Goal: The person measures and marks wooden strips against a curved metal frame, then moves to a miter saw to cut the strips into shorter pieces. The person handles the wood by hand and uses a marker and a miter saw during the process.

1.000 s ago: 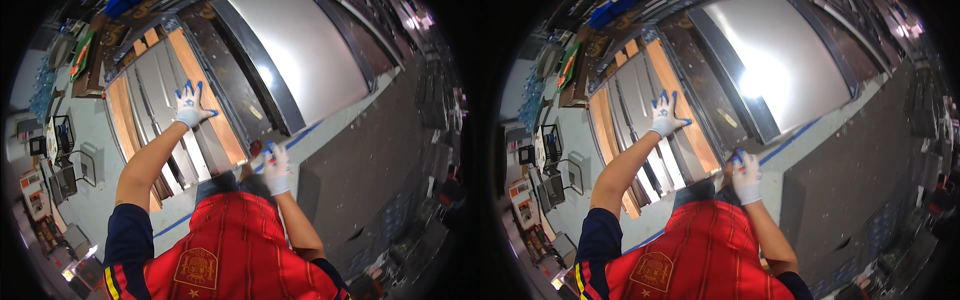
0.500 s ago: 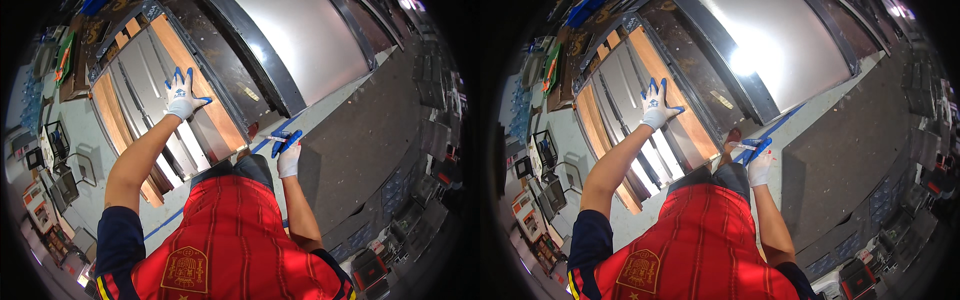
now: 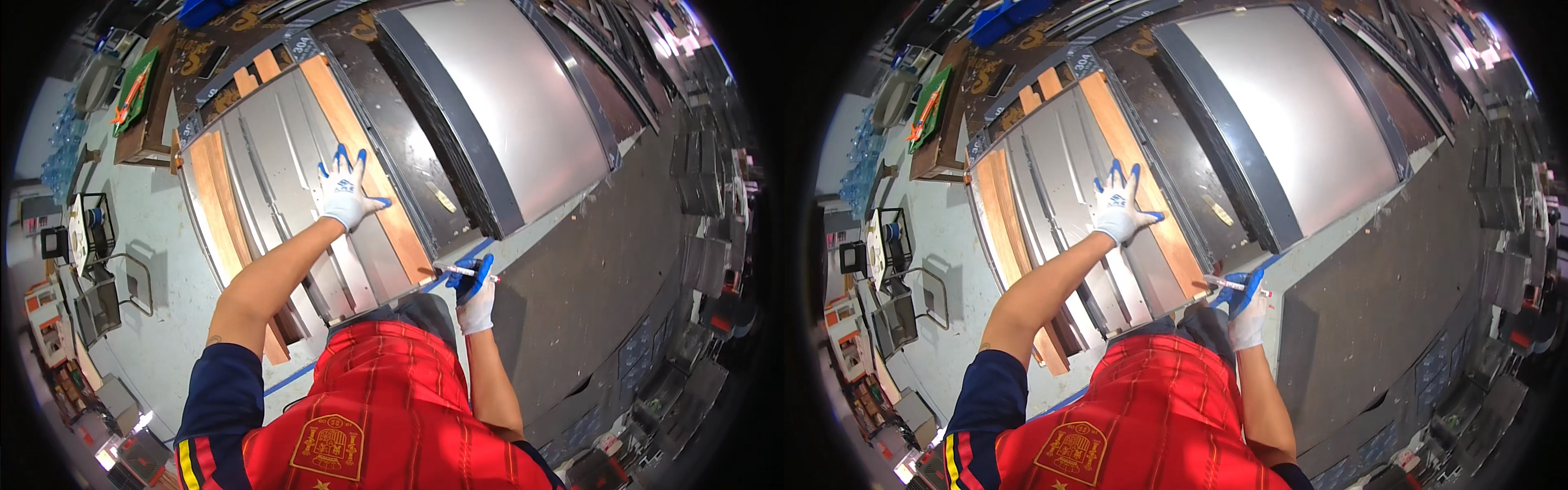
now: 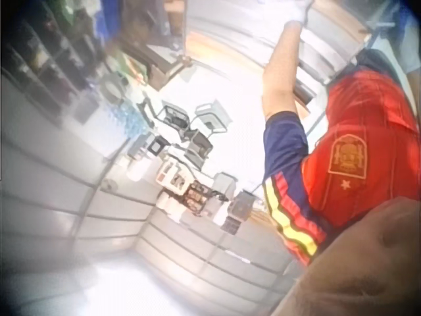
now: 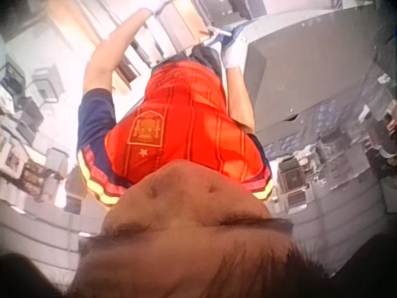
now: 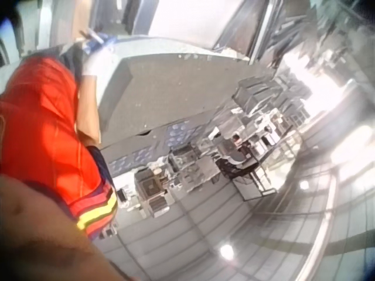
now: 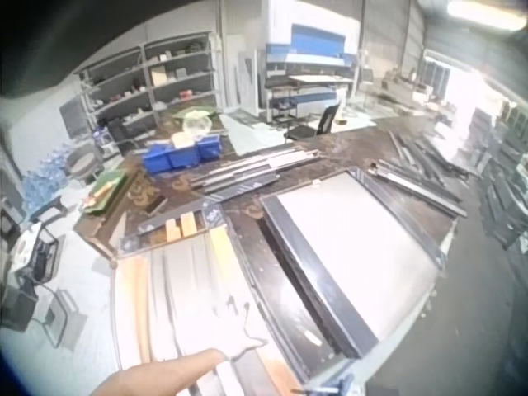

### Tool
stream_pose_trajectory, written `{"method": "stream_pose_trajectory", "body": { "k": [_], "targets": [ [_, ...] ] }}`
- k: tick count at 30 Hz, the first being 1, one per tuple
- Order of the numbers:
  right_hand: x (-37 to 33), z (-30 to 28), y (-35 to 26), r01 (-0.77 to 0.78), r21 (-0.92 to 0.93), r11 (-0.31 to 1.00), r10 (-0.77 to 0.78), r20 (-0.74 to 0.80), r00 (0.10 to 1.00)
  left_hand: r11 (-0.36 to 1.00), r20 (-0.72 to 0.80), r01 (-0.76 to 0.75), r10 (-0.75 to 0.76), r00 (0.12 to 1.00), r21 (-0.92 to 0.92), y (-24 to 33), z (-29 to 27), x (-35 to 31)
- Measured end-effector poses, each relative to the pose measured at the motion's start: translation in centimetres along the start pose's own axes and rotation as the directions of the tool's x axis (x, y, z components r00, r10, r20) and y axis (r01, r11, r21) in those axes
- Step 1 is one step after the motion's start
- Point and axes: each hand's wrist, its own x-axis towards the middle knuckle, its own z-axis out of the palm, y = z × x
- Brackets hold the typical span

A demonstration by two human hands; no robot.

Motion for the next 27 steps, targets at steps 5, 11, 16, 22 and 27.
{"method": "stream_pose_trajectory", "body": {
  "k": [5,11,16,22,27],
  "targets": [
    [-1.9,2.6,0.1,0.001,-0.036,0.999,0.005,0.159,0.987,0.999,0.030,0.016,-0.015,0.999,-0.035,-0.3,-0.4,0.1],
    [-4.2,4.0,0.4,0.024,-0.074,0.997,-0.009,0.187,0.982,0.999,0.084,0.017,-0.013,0.996,-0.049,-0.2,-1.3,0.0],
    [-5.5,3.5,-0.1,0.085,-0.332,0.940,-0.012,0.217,0.976,0.997,0.031,0.003,0.000,1.000,-0.071,-0.6,-0.2,0.2],
    [-6.0,3.8,0.4,0.118,-0.240,0.964,-0.057,0.246,0.968,0.972,-0.168,-0.023,-0.017,0.986,-0.234,-0.5,0.1,-1.8],
    [-7.0,3.8,-0.2,0.076,-0.298,0.952,-0.009,0.218,0.976,0.322,0.038,-0.093,0.378,0.925,-0.942,2.1,-1.1,-12.2]
  ]
}}
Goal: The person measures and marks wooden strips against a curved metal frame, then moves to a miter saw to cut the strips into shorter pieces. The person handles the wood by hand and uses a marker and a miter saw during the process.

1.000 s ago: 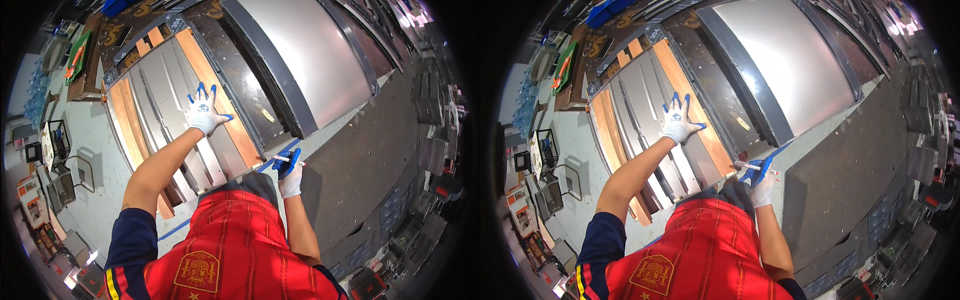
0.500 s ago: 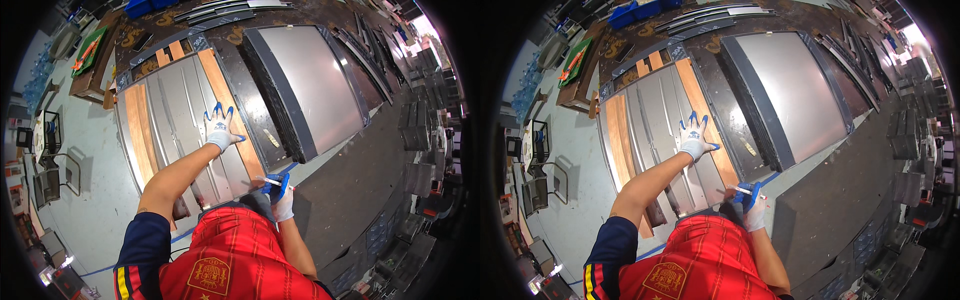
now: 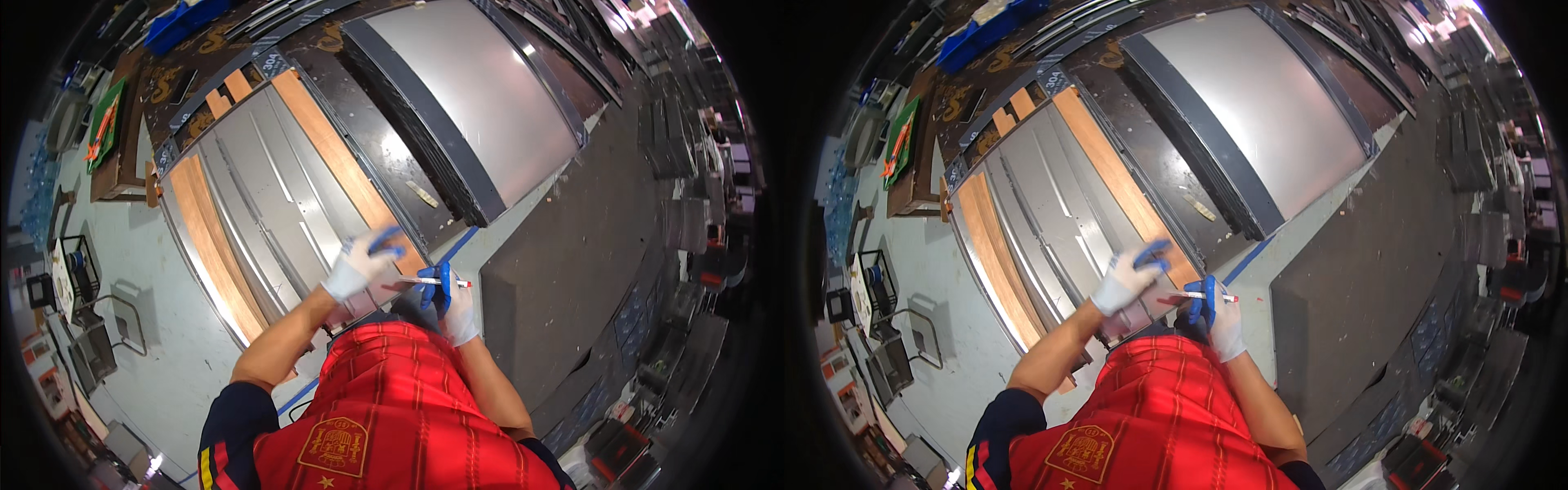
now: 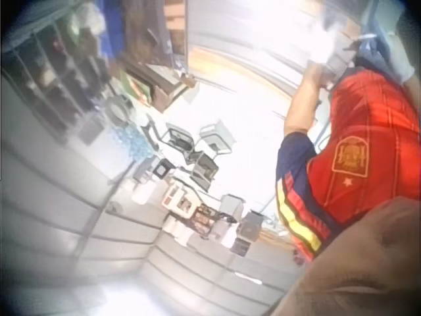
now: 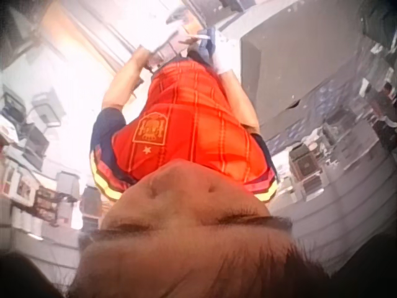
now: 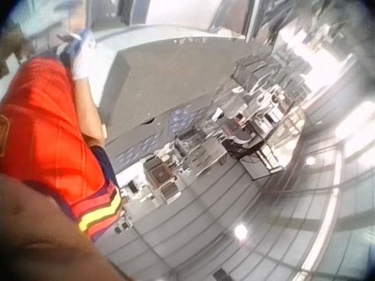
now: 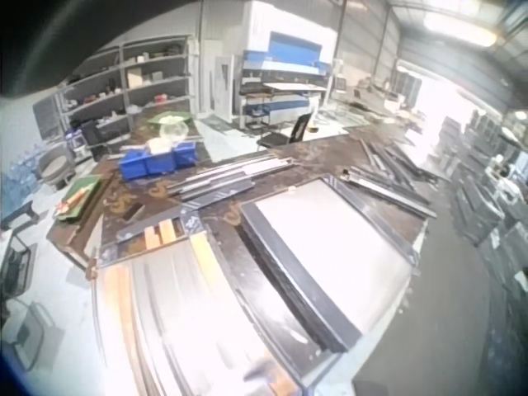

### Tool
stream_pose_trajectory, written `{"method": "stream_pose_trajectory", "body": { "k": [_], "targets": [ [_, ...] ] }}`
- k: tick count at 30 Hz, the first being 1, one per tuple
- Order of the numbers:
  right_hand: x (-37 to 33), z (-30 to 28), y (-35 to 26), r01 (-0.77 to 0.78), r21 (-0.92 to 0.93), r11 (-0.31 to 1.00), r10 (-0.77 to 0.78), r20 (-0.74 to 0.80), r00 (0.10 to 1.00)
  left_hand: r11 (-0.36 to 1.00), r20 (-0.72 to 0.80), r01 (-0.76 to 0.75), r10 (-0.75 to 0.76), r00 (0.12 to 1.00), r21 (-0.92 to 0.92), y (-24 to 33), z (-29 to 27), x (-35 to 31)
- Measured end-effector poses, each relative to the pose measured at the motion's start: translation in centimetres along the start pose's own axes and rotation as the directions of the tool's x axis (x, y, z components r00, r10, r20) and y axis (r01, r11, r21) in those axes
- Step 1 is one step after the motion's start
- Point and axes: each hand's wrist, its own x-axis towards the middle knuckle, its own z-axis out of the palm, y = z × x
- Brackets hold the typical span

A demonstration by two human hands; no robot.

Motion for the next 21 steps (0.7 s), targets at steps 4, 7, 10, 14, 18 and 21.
{"method": "stream_pose_trajectory", "body": {
  "k": [4,7,10,14,18,21],
  "targets": [
    [-0.8,0.1,-0.2,0.081,-0.321,0.944,-0.095,-0.028,0.995,0.997,0.237,0.078,-0.078,0.968,0.009,1.0,4.3,-4.3],
    [-1.4,-0.3,0.2,-0.097,-0.121,0.988,0.086,-0.089,0.992,0.994,0.200,-0.058,0.038,0.979,0.092,1.1,5.4,-5.4],
    [-2.5,-0.6,0.9,-0.032,-0.240,0.970,0.000,-0.129,0.992,0.987,0.282,-0.107,0.069,0.957,0.120,1.2,5.2,-6.2],
    [-3.6,-0.3,1.0,-0.282,0.042,0.958,0.285,-0.095,0.954,0.987,0.457,0.162,-0.146,0.877,0.003,1.6,4.6,-7.1],
    [-2.7,-1.8,-1.6,-0.228,0.472,0.852,0.432,-0.386,0.815,0.939,0.468,0.318,-0.340,0.816,0.128,1.3,2.4,-7.4],
    [-2.3,-8.9,-6.0,0.032,0.159,0.987,0.071,-0.602,0.795,0.920,0.382,0.173,-0.311,0.870,0.353,0.1,-2.5,-7.5]
  ]
}}
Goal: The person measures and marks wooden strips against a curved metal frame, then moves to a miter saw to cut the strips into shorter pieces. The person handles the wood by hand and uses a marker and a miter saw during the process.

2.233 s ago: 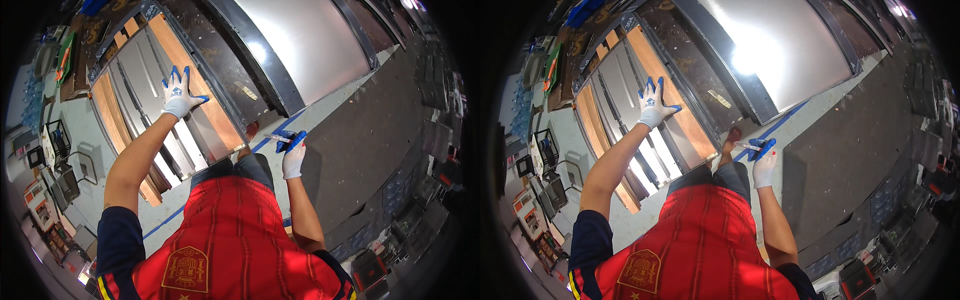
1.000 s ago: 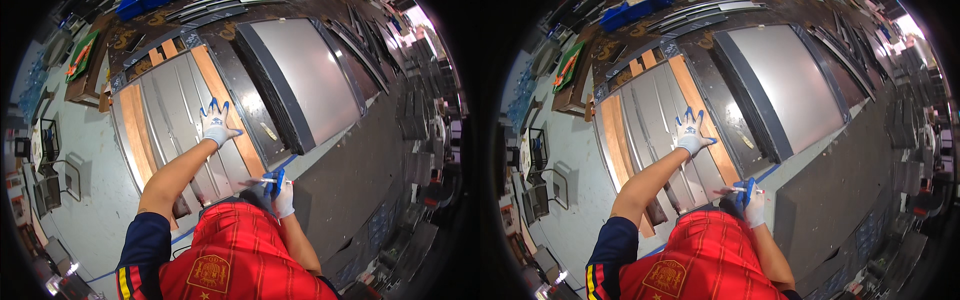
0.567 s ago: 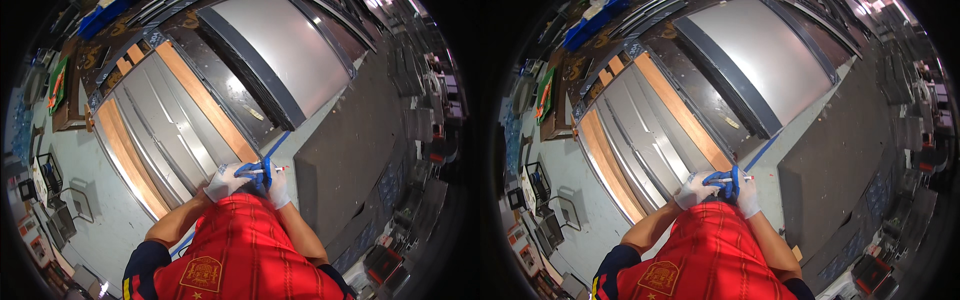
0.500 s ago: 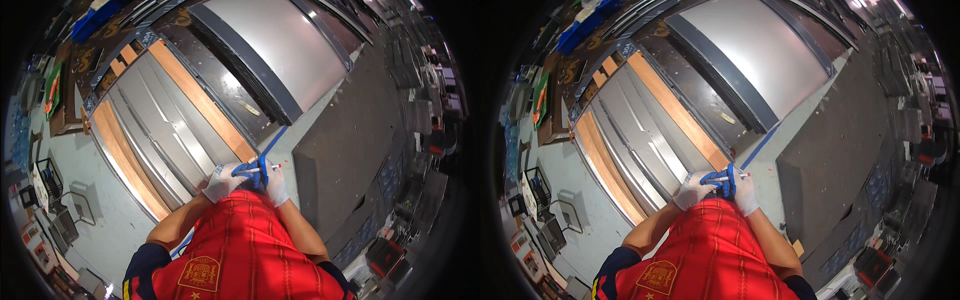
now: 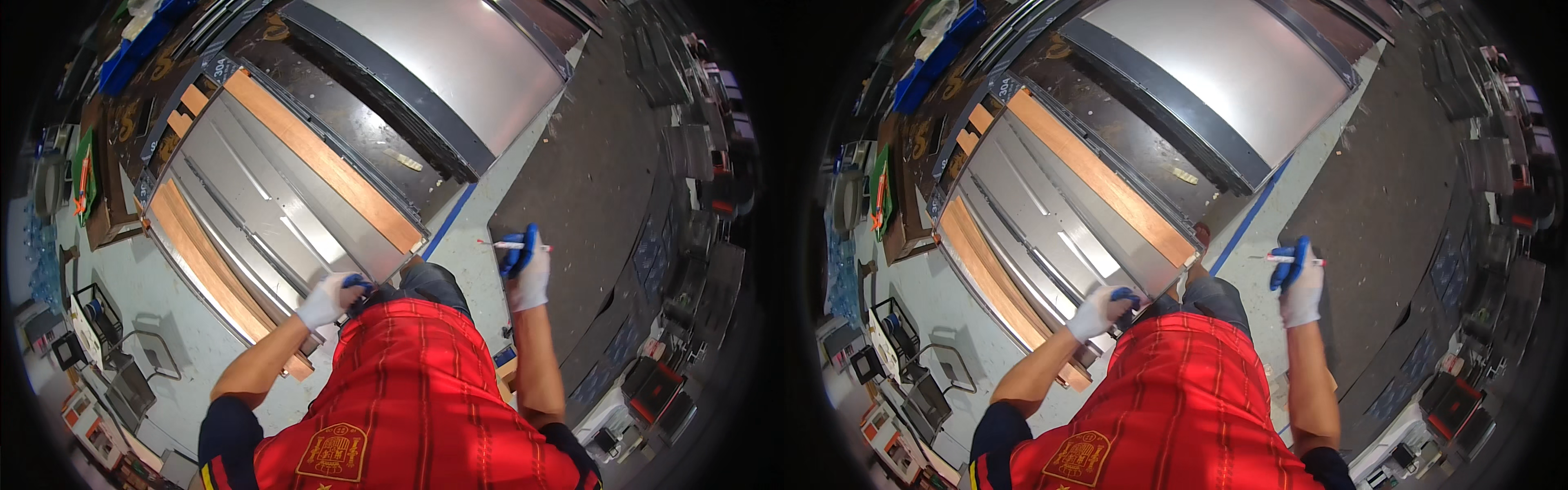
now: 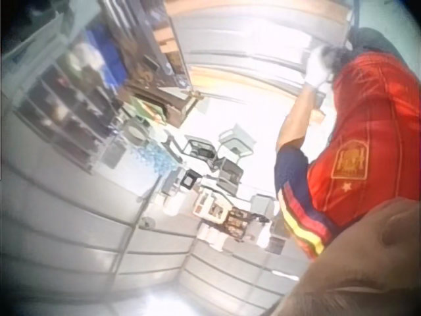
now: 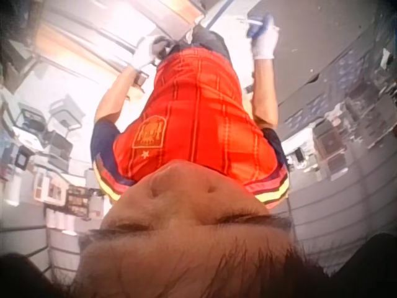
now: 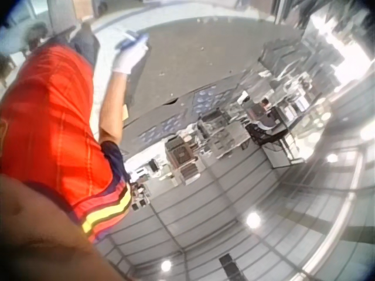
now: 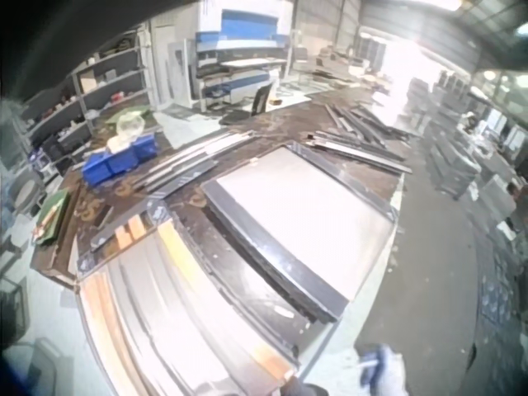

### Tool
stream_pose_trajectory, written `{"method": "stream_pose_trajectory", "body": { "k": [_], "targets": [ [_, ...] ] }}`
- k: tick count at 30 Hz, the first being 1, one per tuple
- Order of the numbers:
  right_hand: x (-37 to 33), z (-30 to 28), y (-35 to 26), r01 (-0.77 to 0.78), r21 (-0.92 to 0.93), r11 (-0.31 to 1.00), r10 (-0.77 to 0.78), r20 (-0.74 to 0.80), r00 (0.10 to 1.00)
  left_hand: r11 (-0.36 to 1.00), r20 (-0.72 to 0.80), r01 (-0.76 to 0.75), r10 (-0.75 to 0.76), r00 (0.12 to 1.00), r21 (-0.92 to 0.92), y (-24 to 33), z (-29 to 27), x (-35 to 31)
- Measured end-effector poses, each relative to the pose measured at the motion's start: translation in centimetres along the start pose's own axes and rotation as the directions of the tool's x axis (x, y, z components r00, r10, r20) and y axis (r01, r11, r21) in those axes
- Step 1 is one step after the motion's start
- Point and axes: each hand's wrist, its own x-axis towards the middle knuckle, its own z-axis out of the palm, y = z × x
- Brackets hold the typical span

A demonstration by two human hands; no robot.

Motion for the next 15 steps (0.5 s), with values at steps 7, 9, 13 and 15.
{"method": "stream_pose_trajectory", "body": {
  "k": [7,9,13,15],
  "targets": [
    [1.4,-4.1,1.7,0.133,0.218,0.967,-0.182,0.220,0.958,0.818,-0.271,-0.096,-0.075,0.960,-0.567,-3.8,-3.8,0.9],
    [0.6,-2.5,3.8,0.159,0.146,0.976,-0.181,0.153,0.971,0.742,-0.324,-0.164,-0.075,0.943,-0.650,-3.4,-4.9,2.3],
    [-1.5,-0.2,7.8,0.191,-0.022,0.981,-0.183,0.193,0.964,0.805,-0.475,-0.229,-0.074,0.877,-0.548,-3.3,-9.5,5.4],
    [-1.8,0.5,9.8,0.164,-0.095,0.982,-0.146,0.172,0.974,0.833,-0.538,-0.199,-0.134,0.833,-0.517,-3.9,-12.2,7.8]
  ]
}}
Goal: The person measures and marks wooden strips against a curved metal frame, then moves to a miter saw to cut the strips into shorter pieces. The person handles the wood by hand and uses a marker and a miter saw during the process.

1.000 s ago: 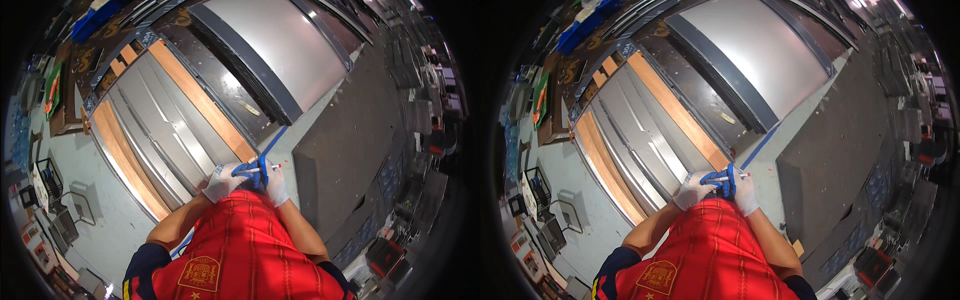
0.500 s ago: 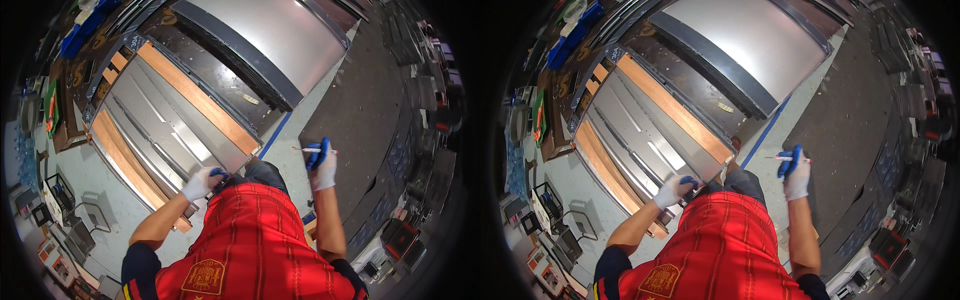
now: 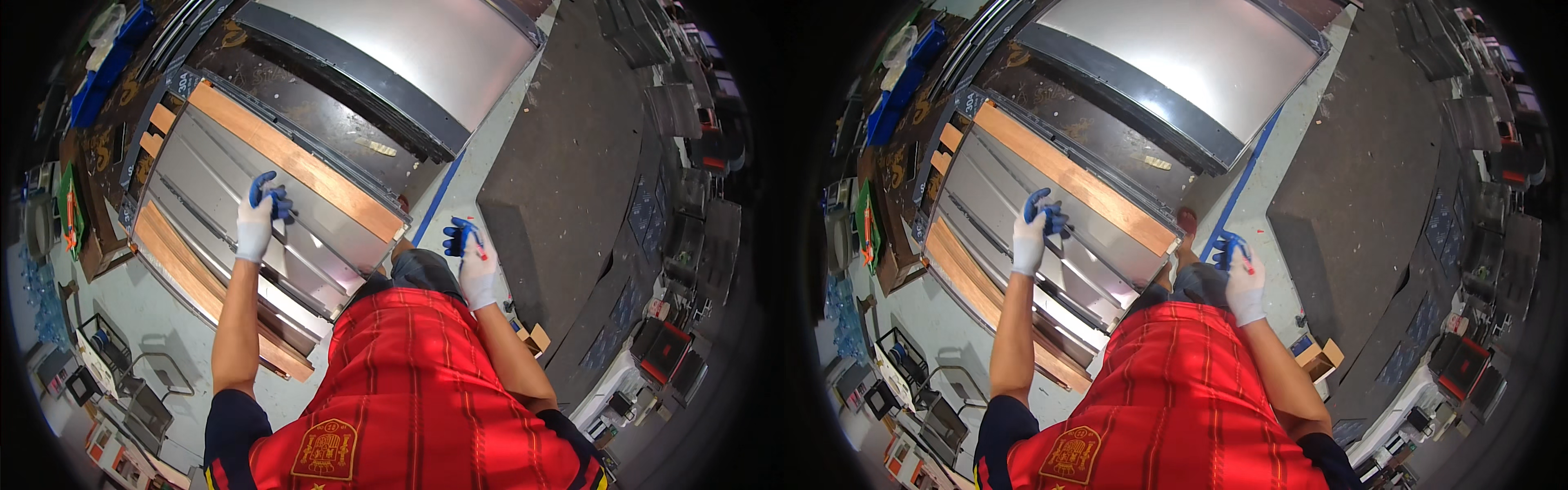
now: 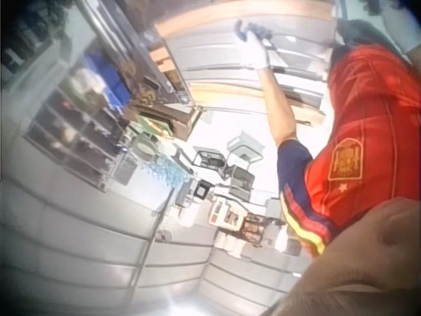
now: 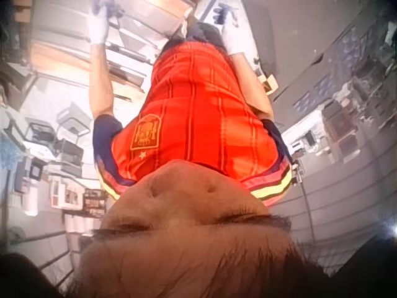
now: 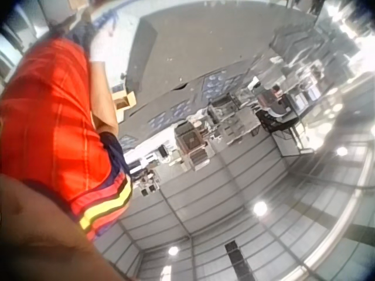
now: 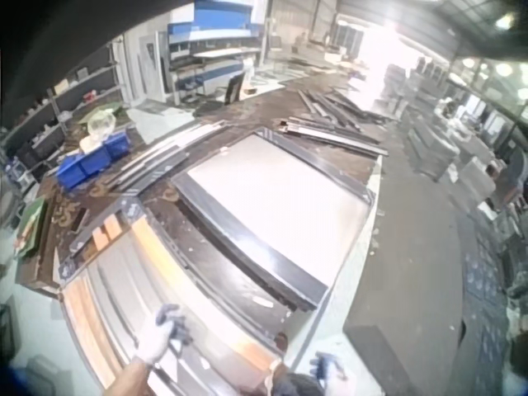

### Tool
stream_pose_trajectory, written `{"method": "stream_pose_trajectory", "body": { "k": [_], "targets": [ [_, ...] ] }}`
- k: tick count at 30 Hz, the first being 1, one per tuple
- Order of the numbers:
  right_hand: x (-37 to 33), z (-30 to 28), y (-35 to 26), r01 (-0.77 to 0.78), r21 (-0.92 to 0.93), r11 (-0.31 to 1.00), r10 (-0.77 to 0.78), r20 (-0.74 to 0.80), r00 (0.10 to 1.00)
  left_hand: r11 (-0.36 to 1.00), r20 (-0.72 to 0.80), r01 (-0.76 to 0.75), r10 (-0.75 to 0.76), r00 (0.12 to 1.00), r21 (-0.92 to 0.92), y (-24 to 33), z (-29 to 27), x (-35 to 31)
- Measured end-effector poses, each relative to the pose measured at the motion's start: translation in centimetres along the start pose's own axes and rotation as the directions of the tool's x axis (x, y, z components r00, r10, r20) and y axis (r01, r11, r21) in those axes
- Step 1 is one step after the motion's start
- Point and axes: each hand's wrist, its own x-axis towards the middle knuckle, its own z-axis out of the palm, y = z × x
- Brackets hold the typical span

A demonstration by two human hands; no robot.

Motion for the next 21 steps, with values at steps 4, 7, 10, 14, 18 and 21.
{"method": "stream_pose_trajectory", "body": {
  "k": [4,7,10,14,18,21],
  "targets": [
    [-0.1,1.1,2.6,0.395,-0.511,0.763,-0.343,0.197,0.918,0.998,-0.132,0.016,-0.008,0.991,0.054,0.8,-2.0,7.2],
    [0.3,2.5,3.2,0.685,-0.565,0.461,-0.493,0.479,0.727,0.902,-0.221,-0.053,0.161,0.962,0.428,1.9,-3.0,11.8],
    [1.2,5.2,3.7,0.831,-0.461,0.312,-0.469,0.686,0.556,0.665,-0.314,0.040,0.298,0.902,0.746,3.4,-3.3,13.7],
    [2.3,7.7,5.4,0.850,-0.496,0.176,-0.388,0.759,0.523,0.510,-0.441,0.311,0.154,0.884,0.802,5.1,-2.7,13.8],
    [2.5,7.9,6.6,0.792,-0.598,0.125,-0.228,0.759,0.609,0.396,-0.302,0.261,0.044,0.952,0.880,6.4,-2.4,14.0],
    [2.2,7.7,6.5,0.800,-0.585,0.132,-0.240,0.764,0.599,0.348,-0.295,0.270,0.021,0.955,0.898,6.4,-2.4,14.3]
  ]
}}
